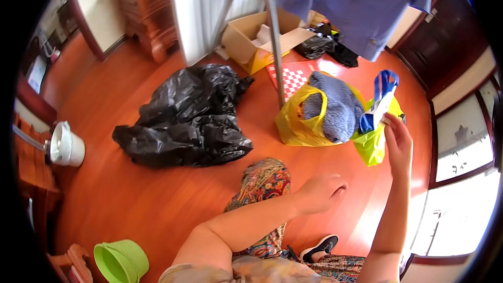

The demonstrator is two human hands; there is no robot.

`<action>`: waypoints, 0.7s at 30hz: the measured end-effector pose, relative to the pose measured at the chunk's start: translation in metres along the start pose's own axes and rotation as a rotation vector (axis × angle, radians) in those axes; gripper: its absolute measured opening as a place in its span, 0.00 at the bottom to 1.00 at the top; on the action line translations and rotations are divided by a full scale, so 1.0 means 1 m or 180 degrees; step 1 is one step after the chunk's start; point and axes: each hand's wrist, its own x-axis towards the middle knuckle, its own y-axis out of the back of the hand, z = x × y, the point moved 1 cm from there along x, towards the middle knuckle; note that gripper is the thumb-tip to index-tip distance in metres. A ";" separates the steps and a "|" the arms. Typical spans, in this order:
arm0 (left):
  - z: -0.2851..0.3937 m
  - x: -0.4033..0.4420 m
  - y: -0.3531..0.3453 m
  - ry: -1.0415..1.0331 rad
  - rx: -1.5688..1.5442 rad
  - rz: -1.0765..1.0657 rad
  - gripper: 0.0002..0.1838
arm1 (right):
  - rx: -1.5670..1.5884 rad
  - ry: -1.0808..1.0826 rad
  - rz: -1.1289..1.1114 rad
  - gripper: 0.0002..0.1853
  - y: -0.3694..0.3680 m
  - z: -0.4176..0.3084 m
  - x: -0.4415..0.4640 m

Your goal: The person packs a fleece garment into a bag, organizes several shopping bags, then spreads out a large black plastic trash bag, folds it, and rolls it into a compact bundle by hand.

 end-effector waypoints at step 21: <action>-0.261 -0.206 0.122 0.3646 -0.2442 0.4601 0.28 | 0.4420 0.0418 -0.3285 0.18 -0.059 -0.171 -0.121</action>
